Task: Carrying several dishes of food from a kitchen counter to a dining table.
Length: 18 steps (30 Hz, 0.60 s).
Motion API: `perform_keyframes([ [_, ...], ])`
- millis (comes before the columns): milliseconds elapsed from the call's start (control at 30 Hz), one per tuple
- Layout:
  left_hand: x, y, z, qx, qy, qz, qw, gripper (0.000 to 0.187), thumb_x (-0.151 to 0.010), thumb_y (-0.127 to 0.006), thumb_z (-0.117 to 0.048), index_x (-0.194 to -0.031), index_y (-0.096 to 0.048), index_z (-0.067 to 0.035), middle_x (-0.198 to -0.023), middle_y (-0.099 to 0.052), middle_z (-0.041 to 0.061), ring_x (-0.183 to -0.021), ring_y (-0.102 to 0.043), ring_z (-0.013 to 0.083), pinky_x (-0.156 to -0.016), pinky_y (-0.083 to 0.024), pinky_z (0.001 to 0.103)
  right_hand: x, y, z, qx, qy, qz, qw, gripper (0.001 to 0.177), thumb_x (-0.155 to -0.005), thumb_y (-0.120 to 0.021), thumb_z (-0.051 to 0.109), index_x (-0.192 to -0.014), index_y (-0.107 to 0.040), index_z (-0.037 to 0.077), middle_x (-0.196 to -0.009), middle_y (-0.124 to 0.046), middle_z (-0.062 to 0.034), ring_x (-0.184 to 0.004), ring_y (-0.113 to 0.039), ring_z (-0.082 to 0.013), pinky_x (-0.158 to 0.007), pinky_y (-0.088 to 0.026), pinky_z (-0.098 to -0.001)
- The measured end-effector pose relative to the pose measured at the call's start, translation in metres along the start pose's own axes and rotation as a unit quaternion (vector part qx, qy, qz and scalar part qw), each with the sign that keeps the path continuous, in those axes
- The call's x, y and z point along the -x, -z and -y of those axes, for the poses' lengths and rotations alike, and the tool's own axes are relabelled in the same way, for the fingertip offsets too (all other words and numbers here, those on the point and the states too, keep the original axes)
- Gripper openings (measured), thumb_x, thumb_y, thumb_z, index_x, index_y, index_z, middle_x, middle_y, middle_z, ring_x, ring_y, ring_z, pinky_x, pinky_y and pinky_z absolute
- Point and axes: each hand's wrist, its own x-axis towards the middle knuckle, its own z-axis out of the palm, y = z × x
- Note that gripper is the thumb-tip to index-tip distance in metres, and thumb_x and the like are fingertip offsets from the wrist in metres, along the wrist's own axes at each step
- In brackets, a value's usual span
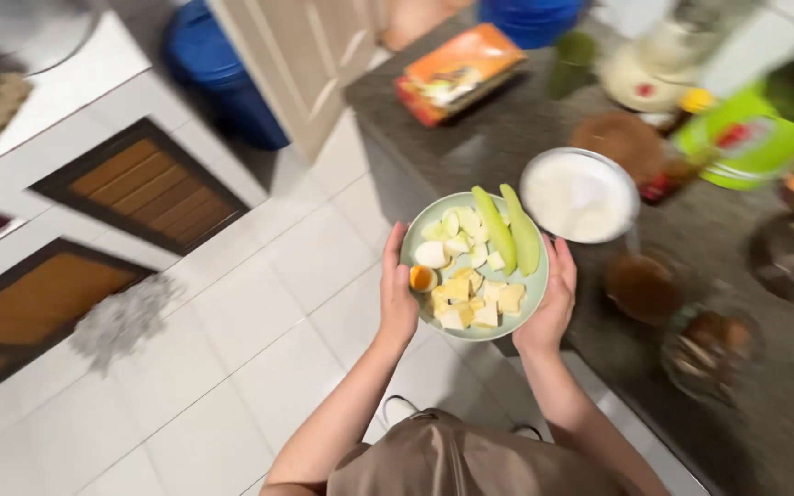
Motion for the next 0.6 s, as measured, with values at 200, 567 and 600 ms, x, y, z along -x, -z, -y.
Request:
perform_keyframes([
  [200, -0.064, 0.100, -0.018, -0.015, -0.004, -0.069, 0.998, 0.080, -0.106, -0.038, -0.055, -0.162, -0.025, -0.001, -0.166, -0.033, 0.021, -0.155, -0.032, 0.0335, -0.127, -0.023, 0.041, -0.040, -0.109, -0.074, 0.011, -0.060, 0.074, 0.995, 0.065, -0.105, -0.037, 0.029, -0.160, -0.021, -0.003, -0.165, -0.036, -0.0212, -0.150, -0.039, -0.0293, -0.125, -0.032, -0.0417],
  [567, -0.237, 0.210, 0.023, -0.010, -0.033, -0.157, 0.987, 0.084, -0.106, -0.039, -0.060, -0.163, -0.022, -0.001, -0.167, -0.030, 0.022, -0.157, -0.028, 0.0334, -0.128, -0.021, 0.042, -0.187, -0.244, -0.213, 0.018, -0.093, 0.171, 0.981, 0.074, -0.108, -0.043, 0.038, -0.161, -0.012, -0.004, -0.165, -0.035, -0.0231, -0.148, -0.042, -0.0284, -0.124, -0.034, -0.0402],
  [600, -0.256, 0.217, 0.026, -0.002, -0.030, -0.160, 0.987, 0.087, -0.105, -0.040, -0.062, -0.163, -0.021, -0.001, -0.168, -0.029, 0.022, -0.157, -0.027, 0.0334, -0.128, -0.021, 0.042, -0.205, -0.254, -0.224, 0.015, -0.098, 0.174, 0.980, 0.076, -0.108, -0.044, 0.040, -0.161, -0.011, -0.004, -0.165, -0.035, -0.0237, -0.148, -0.042, -0.0290, -0.124, -0.035, -0.0404],
])
